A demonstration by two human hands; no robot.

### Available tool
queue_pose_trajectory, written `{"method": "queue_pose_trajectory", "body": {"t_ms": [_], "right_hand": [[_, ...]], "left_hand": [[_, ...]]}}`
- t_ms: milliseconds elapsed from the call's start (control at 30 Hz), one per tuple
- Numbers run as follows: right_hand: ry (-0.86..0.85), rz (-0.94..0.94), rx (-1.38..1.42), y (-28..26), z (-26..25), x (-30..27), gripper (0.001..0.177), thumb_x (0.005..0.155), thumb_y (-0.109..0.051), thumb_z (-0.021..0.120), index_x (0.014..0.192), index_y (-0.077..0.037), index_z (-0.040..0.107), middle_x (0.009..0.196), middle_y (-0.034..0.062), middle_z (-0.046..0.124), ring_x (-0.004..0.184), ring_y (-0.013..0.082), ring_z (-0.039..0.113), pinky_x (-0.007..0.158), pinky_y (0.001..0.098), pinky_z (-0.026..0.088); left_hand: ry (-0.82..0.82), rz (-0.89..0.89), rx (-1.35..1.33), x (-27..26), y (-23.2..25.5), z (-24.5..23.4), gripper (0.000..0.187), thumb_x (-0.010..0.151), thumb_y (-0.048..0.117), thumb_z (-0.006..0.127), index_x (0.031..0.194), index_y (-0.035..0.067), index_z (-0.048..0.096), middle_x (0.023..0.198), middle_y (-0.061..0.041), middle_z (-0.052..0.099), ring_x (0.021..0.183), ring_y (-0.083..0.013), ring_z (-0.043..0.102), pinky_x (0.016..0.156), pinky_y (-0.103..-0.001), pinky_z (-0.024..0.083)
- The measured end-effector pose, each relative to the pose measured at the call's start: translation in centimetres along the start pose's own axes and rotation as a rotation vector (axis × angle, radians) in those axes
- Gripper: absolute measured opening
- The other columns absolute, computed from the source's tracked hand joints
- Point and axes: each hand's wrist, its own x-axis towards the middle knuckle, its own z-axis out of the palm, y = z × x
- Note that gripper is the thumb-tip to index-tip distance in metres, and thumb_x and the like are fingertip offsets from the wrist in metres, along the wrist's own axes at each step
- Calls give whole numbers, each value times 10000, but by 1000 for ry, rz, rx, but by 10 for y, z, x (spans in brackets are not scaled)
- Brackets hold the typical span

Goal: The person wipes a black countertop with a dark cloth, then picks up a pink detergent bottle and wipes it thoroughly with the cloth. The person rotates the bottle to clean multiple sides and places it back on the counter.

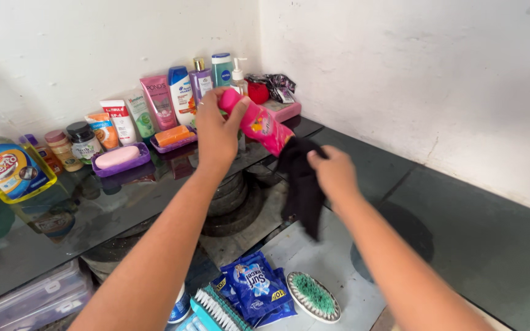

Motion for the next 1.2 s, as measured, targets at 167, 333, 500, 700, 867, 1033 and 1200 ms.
{"method": "queue_pose_trajectory", "body": {"t_ms": [167,333,500,700,867,1033,1200], "right_hand": [[120,150,288,-25,-59,26,371,948,-313,664,1098,22,716,1007,96,749,896,201,695,793,365,535],[197,-93,316,-48,-83,42,424,1044,-365,655,1028,58,678,951,76,670,821,146,568,747,333,487],[54,-446,-182,-56,-47,58,389,1024,-404,593,1180,-55,669,923,197,697,829,277,622,797,386,500],[-193,-343,-239,-16,-28,46,544,1005,-537,443,1378,-160,564,1215,163,712,1174,345,664,969,409,480],[-178,-154,-405,26,-54,52,553,1013,-540,442,1399,-167,573,1247,172,703,1216,380,616,1005,435,460],[-102,-102,-631,37,-63,71,558,1071,-549,468,1287,-79,678,1264,208,711,1222,389,643,1011,465,492],[-338,-333,-180,15,-42,69,621,852,-436,742,1376,-144,580,1281,138,709,1195,283,679,999,397,496]], "left_hand": [[-34,-44,-55,-9,3,19,397,910,279,780,1142,-11,641,963,-125,672,826,-216,622,741,-351,511],[-20,-67,-117,-18,2,55,360,910,261,773,1110,-15,654,958,-148,683,868,-246,654,808,-370,528],[-3,-63,-166,-36,4,96,335,916,234,759,1111,-17,657,1000,-171,703,906,-270,673,840,-381,528],[-83,-190,-250,-41,-6,107,335,936,246,742,1137,-9,659,1015,-133,702,869,-204,689,745,-346,580],[-63,-469,-384,-40,-25,102,382,913,279,727,1162,-1,649,1031,-87,659,832,-133,670,557,-295,617],[-71,-623,-558,-46,-50,99,366,955,282,677,1221,41,607,1077,-68,646,912,-129,672,637,-323,636],[-149,-609,-722,-45,-71,103,316,1005,258,553,1280,102,563,1124,-41,628,995,-134,662,725,-352,622]]}}
